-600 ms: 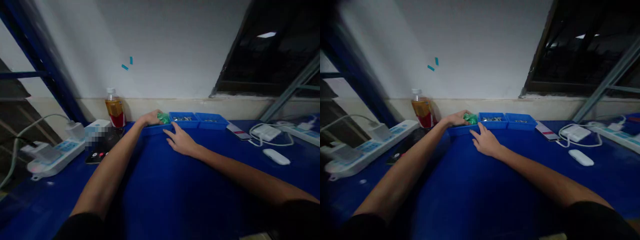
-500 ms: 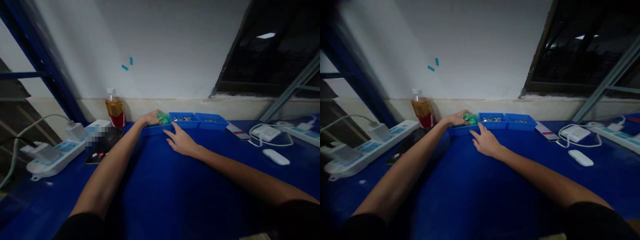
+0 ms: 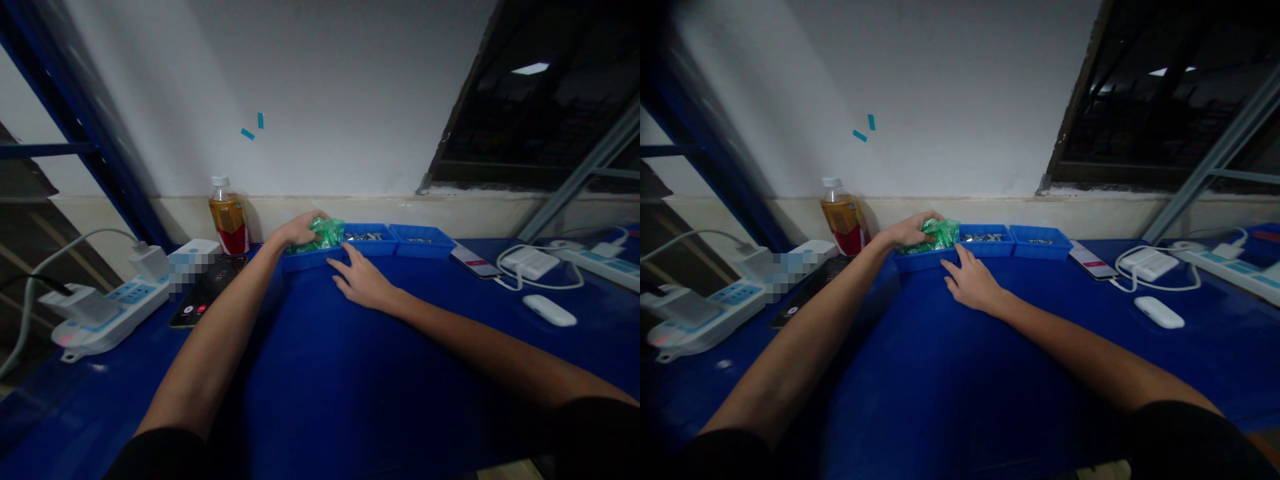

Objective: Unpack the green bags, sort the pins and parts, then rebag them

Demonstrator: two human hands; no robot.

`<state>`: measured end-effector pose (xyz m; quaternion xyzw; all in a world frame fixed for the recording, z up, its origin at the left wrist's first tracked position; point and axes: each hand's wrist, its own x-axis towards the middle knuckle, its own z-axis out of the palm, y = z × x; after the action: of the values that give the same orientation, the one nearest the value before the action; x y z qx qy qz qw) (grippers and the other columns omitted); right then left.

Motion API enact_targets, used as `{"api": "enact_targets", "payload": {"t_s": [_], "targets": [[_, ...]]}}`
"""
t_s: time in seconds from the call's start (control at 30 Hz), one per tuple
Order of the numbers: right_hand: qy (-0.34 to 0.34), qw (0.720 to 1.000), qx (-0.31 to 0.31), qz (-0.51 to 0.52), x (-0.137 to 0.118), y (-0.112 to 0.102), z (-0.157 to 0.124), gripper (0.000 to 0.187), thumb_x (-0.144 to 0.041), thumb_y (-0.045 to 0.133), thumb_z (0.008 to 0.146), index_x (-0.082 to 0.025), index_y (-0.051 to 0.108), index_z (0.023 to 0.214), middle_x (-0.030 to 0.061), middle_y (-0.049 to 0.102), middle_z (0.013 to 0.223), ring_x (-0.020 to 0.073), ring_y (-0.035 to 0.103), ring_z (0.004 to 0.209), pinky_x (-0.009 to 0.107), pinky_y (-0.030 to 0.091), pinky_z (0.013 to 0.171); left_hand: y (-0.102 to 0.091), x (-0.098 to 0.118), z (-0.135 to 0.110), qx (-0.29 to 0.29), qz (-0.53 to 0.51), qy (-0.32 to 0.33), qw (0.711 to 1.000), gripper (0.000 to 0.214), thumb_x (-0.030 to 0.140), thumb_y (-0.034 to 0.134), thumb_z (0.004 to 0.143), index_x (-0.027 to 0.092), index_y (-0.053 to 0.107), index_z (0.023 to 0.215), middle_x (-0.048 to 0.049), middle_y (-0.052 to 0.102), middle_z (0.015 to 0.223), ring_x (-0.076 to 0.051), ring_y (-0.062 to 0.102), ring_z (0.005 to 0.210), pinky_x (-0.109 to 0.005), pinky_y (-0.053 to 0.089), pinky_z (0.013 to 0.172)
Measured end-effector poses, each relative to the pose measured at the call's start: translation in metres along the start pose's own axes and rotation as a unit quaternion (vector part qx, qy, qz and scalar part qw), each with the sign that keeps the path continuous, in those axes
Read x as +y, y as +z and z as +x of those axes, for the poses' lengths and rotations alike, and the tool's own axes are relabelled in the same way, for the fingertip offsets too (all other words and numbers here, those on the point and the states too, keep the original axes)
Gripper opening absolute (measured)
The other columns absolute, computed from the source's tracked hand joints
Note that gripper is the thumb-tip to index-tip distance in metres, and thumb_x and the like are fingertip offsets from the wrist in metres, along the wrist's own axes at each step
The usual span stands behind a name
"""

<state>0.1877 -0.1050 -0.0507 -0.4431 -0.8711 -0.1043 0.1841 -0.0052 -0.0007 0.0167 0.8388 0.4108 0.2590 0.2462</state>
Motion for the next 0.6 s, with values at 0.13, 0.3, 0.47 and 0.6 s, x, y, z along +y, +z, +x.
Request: {"api": "enact_targets", "payload": {"t_s": [0.13, 0.3, 0.47, 0.6], "targets": [[0.0, 1.0, -0.002, -0.004, 0.001, 0.0, 0.0, 0.046, -0.033, 0.043, 0.089, -0.015, 0.05, 0.131, 0.0222, 0.025, 0.144, 0.0371, 0.029, 0.132, 0.051, 0.041, 0.095, -0.001, 0.001, -0.001, 0.02, -0.029, -0.005, 0.999, 0.05, 0.015, 0.059, 0.064, 0.015, 0.051, 0.114, -0.0008, 0.057, 0.082, -0.012, 0.05, 0.068, -0.021, 0.039, 0.061], [0.002, 1.0, -0.004, -0.001, 0.002, 0.0, 0.001, 0.044, -0.034, 0.044, 0.089, -0.015, 0.054, 0.127, 0.0213, 0.024, 0.145, 0.0362, 0.029, 0.132, 0.051, 0.041, 0.096, -0.003, 0.0, -0.003, 0.044, -0.081, -0.017, 0.996, 0.047, 0.013, 0.058, 0.067, 0.016, 0.049, 0.113, 0.0009, 0.057, 0.076, -0.01, 0.049, 0.06, -0.02, 0.038, 0.056], [-0.004, 1.0, -0.009, 0.01, 0.003, -0.003, 0.0, 0.041, -0.034, 0.045, 0.088, -0.013, 0.057, 0.121, 0.0232, 0.023, 0.145, 0.0356, 0.025, 0.134, 0.051, 0.039, 0.097, -0.007, -0.002, -0.005, 0.071, -0.136, -0.028, 0.988, 0.048, 0.014, 0.059, 0.068, 0.018, 0.047, 0.114, 0.0013, 0.055, 0.075, -0.01, 0.05, 0.058, -0.019, 0.038, 0.052], [-0.01, 0.999, 0.0, 0.048, 0.009, -0.01, -0.001, 0.04, -0.036, 0.05, 0.085, -0.015, 0.057, 0.118, 0.0194, 0.028, 0.142, 0.0333, 0.026, 0.133, 0.052, 0.037, 0.099, -0.015, 0.003, -0.008, 0.086, -0.199, -0.005, 0.976, 0.046, 0.016, 0.061, 0.067, 0.019, 0.047, 0.111, 0.0023, 0.053, 0.075, -0.01, 0.051, 0.062, -0.019, 0.042, 0.056]]}}
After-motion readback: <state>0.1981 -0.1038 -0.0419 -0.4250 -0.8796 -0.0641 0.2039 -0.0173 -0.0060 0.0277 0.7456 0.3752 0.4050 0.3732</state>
